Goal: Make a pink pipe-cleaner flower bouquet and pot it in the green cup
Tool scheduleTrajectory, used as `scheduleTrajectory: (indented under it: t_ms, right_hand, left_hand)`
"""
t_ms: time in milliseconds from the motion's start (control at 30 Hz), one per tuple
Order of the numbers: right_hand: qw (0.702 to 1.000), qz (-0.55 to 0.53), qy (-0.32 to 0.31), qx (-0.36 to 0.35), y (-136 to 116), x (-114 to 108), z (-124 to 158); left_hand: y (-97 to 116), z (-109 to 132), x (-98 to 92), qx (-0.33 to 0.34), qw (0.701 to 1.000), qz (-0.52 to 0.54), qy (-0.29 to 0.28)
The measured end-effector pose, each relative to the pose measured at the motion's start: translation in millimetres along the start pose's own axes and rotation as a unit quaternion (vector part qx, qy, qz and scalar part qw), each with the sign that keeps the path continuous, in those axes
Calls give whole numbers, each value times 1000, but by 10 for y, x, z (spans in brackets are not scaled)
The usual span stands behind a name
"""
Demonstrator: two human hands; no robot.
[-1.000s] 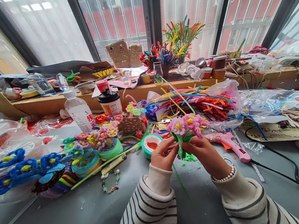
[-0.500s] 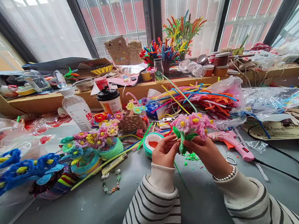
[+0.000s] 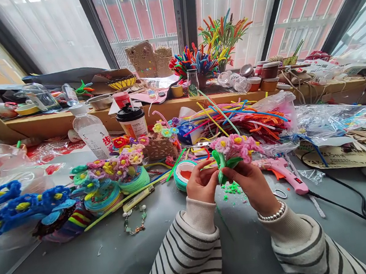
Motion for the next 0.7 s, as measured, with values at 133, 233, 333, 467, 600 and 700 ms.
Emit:
scheduleTrajectory:
  t_ms: [133, 233, 333, 467, 600, 700]
  right_hand:
    - [1000, -2, -6, -23, 8, 11, -2]
    - [999, -16, -16, -39, 2, 15, -11]
    - [999, -15, -17, -48, -2, 15, -23]
    - [998, 21, -17, -56, -6, 13, -27]
    - [996, 46, -10, -73, -30, -1, -22]
    - [995, 57, 6, -76, -49, -24, -26]
  left_hand:
    - [18, 15, 9, 16, 1000, 3, 16]
    - [16, 24, 7, 32, 999, -16, 22]
    - [5, 25, -5, 49, 997, -54, 24]
    - [-2, 20, -31, 64, 993, -100, 9]
    - [11, 40, -45, 74, 990, -119, -32]
    - [36, 72, -40, 86, 985, -125, -77]
Point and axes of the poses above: each hand's wrist, its own z-axis away from the middle knuckle, its own x-axis out of the palm, y = z × x, the point moved 1 cm from there along -z, towards the middle knuckle, and after that the axes turned 2 degrees about x, right-handed, at the moved point
